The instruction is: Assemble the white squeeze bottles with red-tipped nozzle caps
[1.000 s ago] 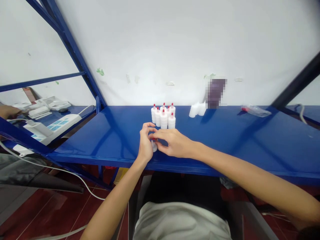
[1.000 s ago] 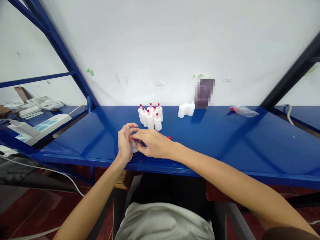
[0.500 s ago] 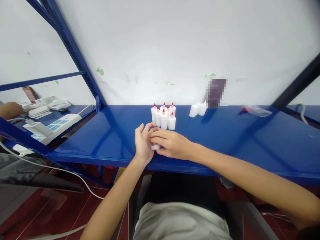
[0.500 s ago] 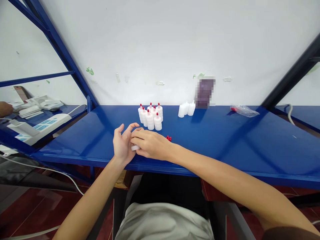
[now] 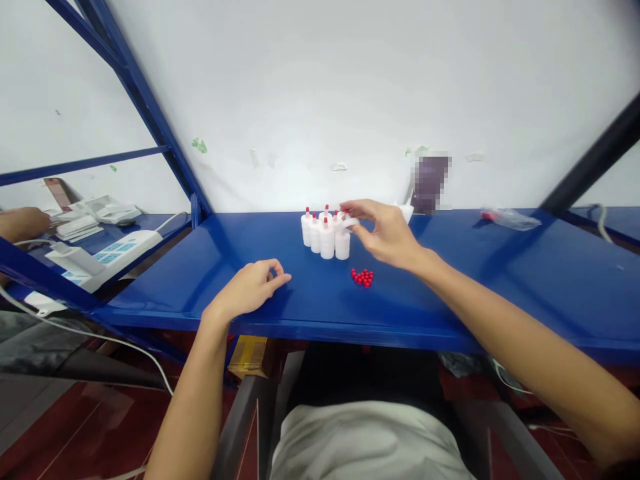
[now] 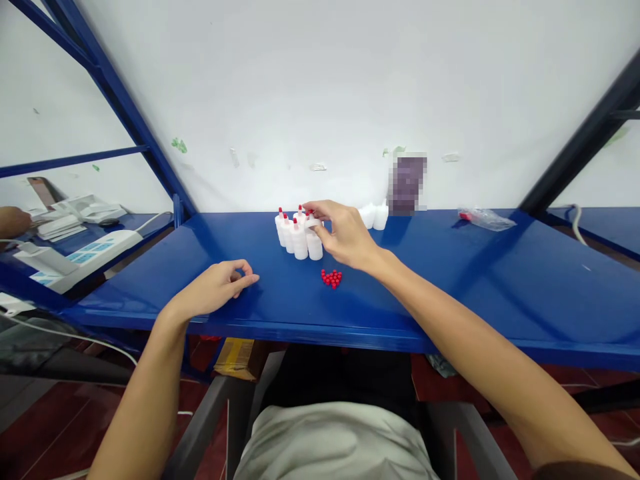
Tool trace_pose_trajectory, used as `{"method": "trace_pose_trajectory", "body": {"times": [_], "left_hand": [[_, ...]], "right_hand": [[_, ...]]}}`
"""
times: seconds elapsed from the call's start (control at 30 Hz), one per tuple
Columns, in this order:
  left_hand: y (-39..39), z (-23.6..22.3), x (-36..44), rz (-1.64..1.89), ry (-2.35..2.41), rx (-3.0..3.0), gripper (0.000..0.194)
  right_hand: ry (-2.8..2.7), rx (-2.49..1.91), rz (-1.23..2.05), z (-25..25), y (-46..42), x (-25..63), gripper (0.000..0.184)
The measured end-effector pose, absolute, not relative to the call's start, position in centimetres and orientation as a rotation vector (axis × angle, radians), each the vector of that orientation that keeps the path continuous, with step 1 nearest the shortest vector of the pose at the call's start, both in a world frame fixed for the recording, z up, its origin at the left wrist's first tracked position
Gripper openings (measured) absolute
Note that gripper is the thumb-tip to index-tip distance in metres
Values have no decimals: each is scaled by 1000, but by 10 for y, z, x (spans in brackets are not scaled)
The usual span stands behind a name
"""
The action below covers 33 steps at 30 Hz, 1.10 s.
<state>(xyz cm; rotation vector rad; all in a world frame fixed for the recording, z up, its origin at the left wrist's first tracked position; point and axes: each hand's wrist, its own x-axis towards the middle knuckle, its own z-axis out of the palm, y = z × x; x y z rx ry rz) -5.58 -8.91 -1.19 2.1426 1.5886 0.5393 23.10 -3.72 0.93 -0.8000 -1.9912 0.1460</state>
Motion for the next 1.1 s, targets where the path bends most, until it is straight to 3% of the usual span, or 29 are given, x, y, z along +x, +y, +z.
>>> {"method": "trace_pose_trajectory", "body": {"times": [0.37, 0.73, 1.0, 1.1], "left_hand": [[-91, -5, -63, 355, 1408, 2126, 42], [-106, 6, -81, 230, 1331, 1831, 33], [-93, -4, -25, 837, 1203, 1942, 30], [-91, -11, -5, 986, 1112, 1912, 43]], "right_hand": [[-1892, -863, 105, 5, -19, 244, 19], [-1905, -868, 36, -17, -14, 232, 23], [-1997, -824, 80, -25, -11, 232, 34], [-2032, -829, 120, -29, -10, 230, 42]]}}
